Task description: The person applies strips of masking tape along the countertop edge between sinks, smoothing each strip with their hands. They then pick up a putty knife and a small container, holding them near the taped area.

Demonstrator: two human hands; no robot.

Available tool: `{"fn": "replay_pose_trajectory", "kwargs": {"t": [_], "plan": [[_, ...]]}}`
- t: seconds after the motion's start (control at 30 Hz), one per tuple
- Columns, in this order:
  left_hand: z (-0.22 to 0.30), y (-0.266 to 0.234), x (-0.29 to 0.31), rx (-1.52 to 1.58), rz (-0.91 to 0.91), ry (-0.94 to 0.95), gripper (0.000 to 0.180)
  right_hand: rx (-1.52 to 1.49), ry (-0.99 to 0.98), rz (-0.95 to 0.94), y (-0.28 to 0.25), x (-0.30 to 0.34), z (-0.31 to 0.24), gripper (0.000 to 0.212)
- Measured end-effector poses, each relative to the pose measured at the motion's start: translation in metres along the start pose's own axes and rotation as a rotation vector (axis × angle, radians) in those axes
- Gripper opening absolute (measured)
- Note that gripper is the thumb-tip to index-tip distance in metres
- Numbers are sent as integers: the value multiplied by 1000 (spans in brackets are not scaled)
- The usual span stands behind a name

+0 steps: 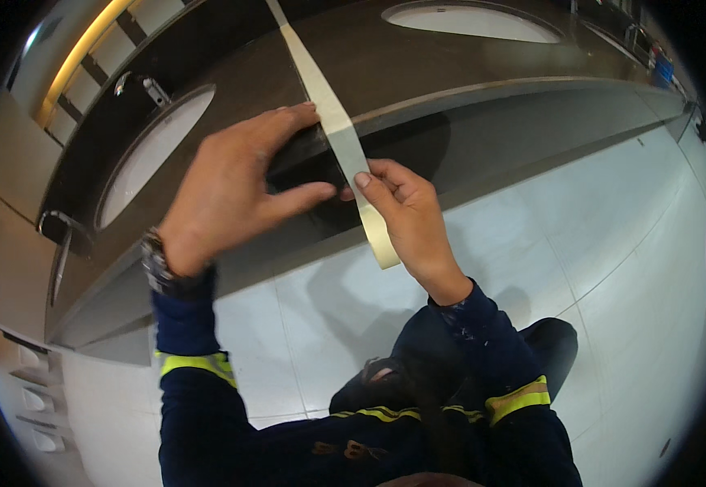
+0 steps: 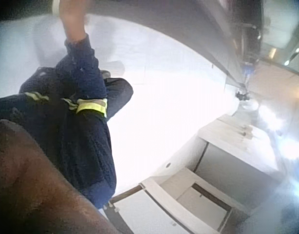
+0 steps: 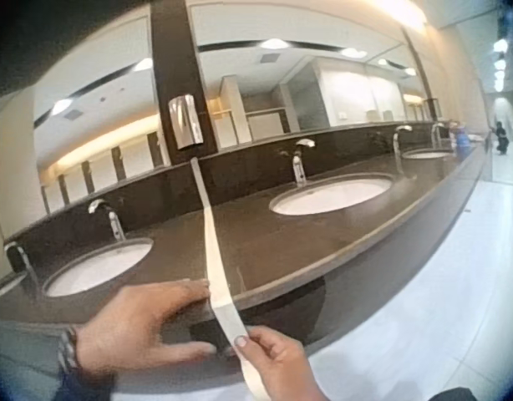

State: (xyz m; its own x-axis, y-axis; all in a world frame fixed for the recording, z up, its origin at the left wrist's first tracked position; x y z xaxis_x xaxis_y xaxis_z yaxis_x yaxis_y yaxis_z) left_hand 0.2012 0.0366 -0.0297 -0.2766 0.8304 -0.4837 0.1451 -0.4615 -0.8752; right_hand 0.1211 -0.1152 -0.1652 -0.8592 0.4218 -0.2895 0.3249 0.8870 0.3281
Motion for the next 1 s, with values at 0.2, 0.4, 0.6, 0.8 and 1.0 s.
{"fn": "replay_pose_trajectory", "kwargs": {"t": [0.2,0.4,0.6,0.8,1.0], "plan": [[16,31,12,-147,421,-92,82,-17,6,42,-4,7,19,29],[12,37,15,-303,444,-12,75,78,-201,86,-12,20,33,43],[10,38,14,-292,452,33,56,435,-428,182,-23,48,38,47],[6,37,16,-238,429,57,40,338,-362,24,-20,69,48,57],[16,40,13,-250,533,58,50,271,-276,18,-23,71,45,54]]}}
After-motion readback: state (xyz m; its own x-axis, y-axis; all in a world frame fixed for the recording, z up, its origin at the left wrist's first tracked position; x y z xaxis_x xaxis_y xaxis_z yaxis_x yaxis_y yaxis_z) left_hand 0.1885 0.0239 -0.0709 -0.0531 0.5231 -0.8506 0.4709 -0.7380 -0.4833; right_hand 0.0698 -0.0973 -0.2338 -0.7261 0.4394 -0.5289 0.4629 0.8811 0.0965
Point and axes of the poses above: each hand's wrist, its own x-axis away from the middle knuckle, its own y-axis out of the palm, z = x × y, the point moved 3 cm from there along -x, towards the middle knuckle, and after that the axes turned 4 degrees about z, right-handed, at the moved point
